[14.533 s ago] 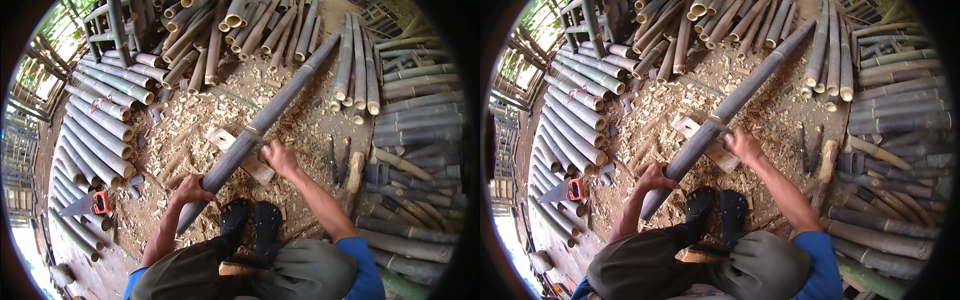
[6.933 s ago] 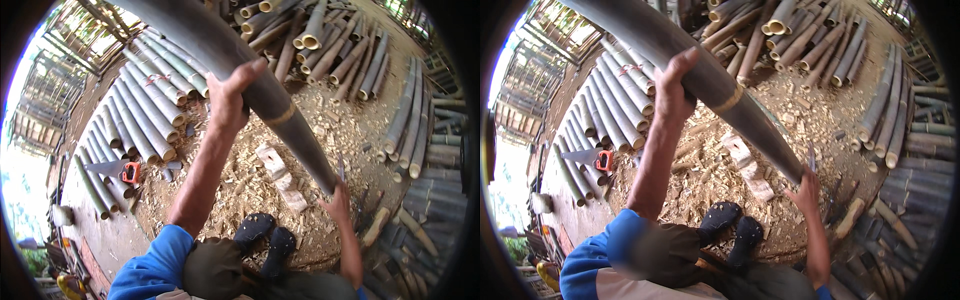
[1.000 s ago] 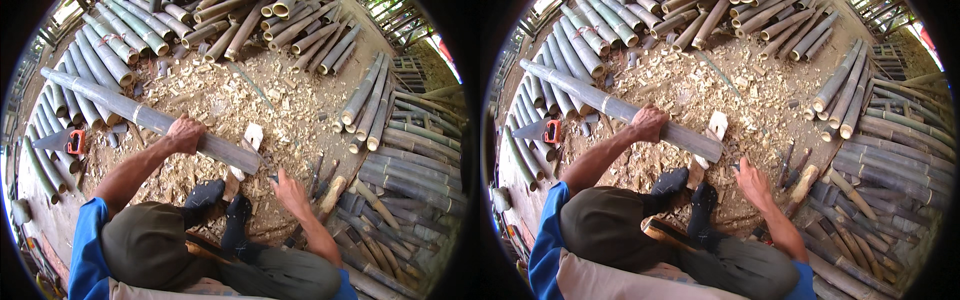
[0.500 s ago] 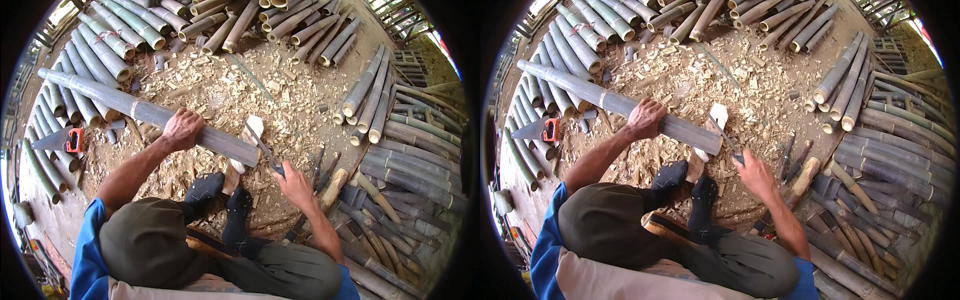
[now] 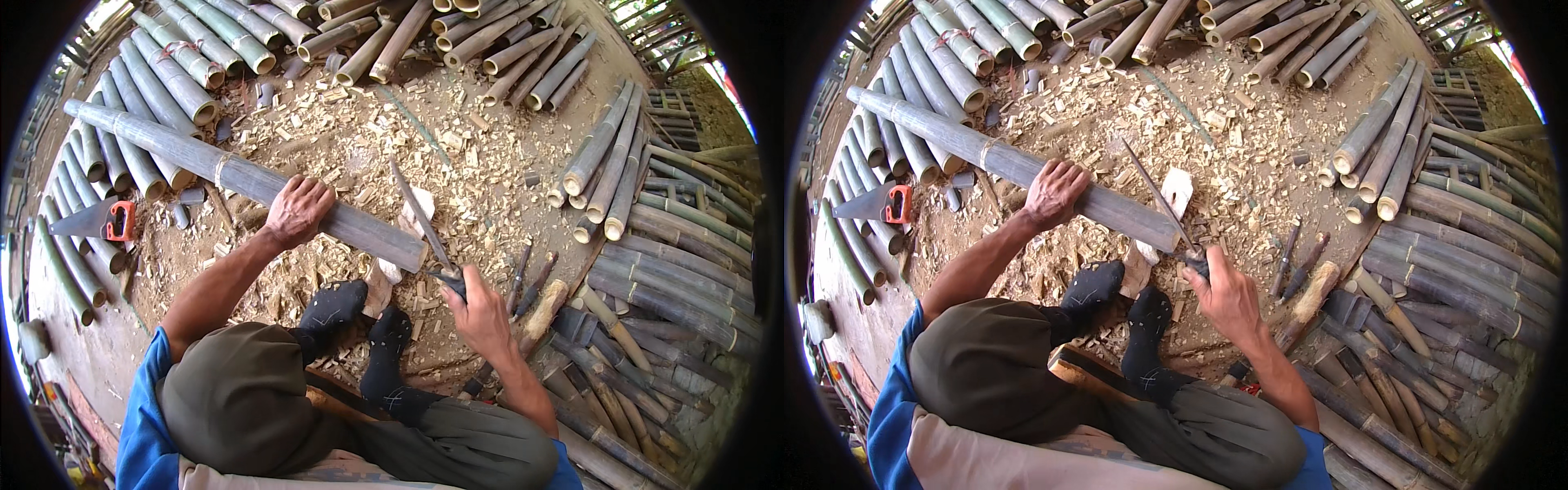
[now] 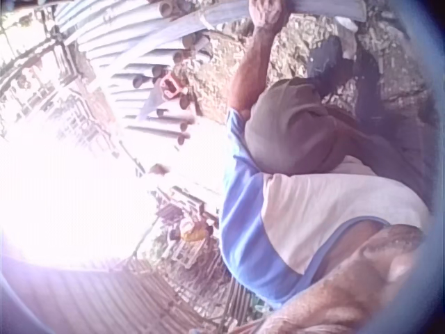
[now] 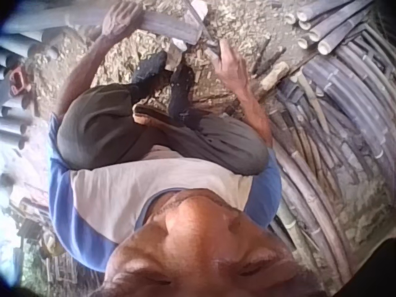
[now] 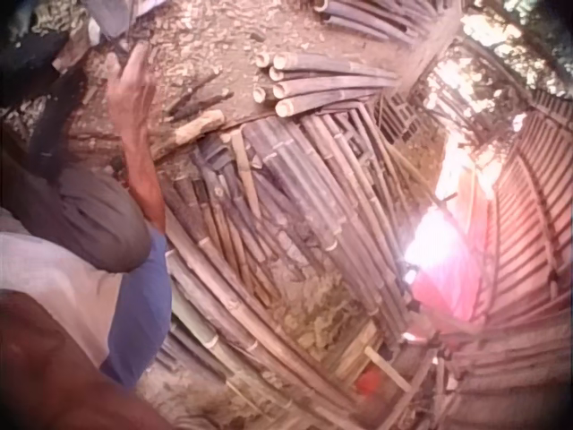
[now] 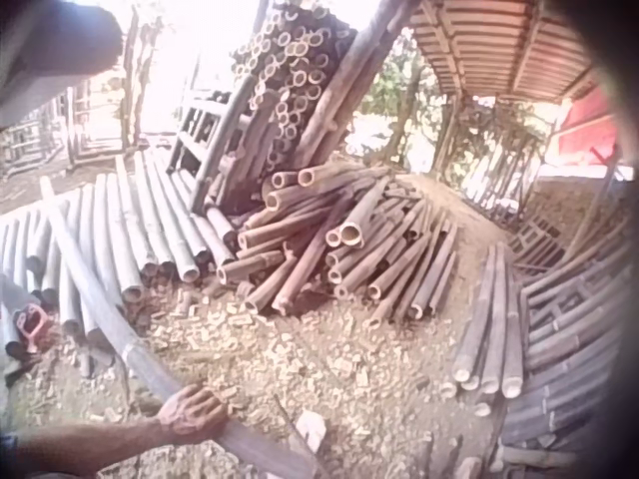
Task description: The person strips the outer skin from a bamboo pole using a knife.
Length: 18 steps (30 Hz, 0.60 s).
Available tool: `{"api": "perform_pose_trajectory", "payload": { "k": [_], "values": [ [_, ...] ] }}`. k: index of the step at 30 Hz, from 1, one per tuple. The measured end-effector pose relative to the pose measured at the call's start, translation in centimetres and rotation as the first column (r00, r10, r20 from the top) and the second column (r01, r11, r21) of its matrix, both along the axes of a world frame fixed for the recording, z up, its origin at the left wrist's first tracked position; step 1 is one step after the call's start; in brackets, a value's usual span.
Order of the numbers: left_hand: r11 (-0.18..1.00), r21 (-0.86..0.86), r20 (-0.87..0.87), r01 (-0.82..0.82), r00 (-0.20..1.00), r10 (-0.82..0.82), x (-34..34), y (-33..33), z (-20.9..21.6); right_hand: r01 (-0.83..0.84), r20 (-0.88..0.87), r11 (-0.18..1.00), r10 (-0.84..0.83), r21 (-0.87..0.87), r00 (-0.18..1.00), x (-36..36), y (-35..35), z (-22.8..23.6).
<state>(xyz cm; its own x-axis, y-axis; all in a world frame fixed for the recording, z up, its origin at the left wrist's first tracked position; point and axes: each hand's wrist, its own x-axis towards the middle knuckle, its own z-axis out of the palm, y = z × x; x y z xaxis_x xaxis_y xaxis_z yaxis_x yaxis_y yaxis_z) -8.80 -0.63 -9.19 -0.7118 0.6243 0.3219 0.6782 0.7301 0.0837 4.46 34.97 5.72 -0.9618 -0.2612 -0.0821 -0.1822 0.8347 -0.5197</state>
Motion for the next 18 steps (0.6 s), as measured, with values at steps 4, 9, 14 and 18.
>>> {"api": "perform_pose_trajectory", "payload": {
  "k": [4,9,14,18],
  "values": [
    [0.999,-0.024,-0.064,-0.025,0.998,0.024,0.4,0.5,0.3,-0.167,-0.415,0.971,0.083,-0.171,0.906,1.5,2.3,-6.8],
    [0.986,-0.165,0.209,-0.026,0.976,0.061,0.0,1.1,1.9,0.060,0.320,0.952,-0.160,0.300,0.934,1.3,5.0,-8.0],
    [0.929,-0.342,0.669,0.143,0.732,0.133,-4.8,1.0,3.5,0.039,0.084,0.995,-0.047,0.086,0.995,1.1,0.9,-0.5],
    [0.910,-0.383,0.617,0.162,0.777,0.122,-4.2,1.7,3.4,-0.032,-0.228,0.986,-0.006,-0.164,0.974,1.5,-0.6,1.7]
  ]
}}
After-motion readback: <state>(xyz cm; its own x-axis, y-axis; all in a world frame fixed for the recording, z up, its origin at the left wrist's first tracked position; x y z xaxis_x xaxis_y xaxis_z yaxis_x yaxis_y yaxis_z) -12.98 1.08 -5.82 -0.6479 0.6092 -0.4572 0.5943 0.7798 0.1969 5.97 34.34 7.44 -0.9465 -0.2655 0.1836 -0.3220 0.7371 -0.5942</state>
